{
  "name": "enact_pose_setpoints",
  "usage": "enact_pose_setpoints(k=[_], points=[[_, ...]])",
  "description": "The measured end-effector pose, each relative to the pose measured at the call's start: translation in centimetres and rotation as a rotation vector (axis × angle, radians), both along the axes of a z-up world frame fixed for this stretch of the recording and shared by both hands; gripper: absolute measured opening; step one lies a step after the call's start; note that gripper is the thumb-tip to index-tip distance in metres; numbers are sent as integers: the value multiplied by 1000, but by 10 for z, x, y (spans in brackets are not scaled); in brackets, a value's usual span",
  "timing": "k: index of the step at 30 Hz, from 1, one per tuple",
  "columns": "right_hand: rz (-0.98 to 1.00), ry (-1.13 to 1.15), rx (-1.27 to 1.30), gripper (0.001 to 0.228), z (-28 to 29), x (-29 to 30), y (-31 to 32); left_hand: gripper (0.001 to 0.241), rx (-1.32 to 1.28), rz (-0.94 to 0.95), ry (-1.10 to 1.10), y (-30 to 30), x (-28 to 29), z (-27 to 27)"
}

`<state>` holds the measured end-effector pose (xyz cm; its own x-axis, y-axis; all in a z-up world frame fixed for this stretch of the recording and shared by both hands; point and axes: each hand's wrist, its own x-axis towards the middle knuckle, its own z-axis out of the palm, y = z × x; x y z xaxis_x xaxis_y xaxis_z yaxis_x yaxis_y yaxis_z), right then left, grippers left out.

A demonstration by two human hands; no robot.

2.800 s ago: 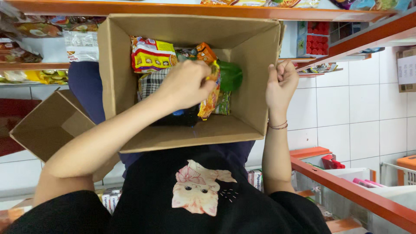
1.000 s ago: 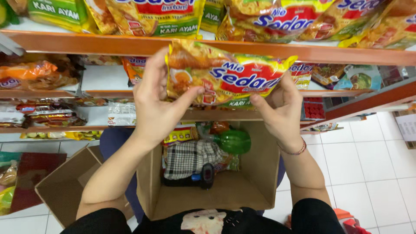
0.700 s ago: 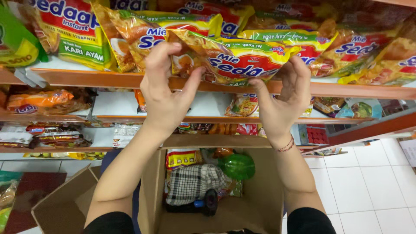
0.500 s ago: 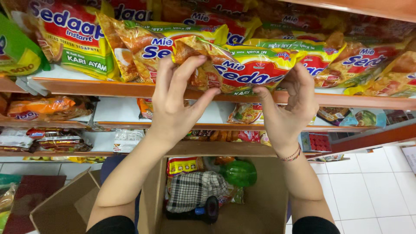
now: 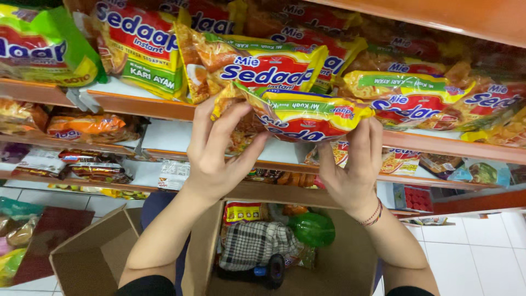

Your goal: The person takes instant noodle packets and other grocery items from a cardboard box, wipes them with a cloth, scans them with a handheld barcode scanner, and places them onto the store shelves.

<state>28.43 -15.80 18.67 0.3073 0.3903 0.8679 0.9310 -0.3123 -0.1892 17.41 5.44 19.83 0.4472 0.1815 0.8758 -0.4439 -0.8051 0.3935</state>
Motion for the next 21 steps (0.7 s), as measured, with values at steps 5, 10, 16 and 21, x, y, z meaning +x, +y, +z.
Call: enact_pose_setpoints(k=[5, 10, 16, 21], points=[[356, 367, 212, 64, 6, 1, 14, 85, 83, -112, 324, 17, -22, 22], [404, 352, 299, 29, 17, 5, 20, 67, -84, -83, 140, 26, -18, 30], [344, 328, 252, 29, 23, 0, 30, 59, -149, -127, 14, 37, -23, 29], [399, 152, 83, 34, 21, -26, 66, 54, -167, -29, -49, 65, -38, 15]])
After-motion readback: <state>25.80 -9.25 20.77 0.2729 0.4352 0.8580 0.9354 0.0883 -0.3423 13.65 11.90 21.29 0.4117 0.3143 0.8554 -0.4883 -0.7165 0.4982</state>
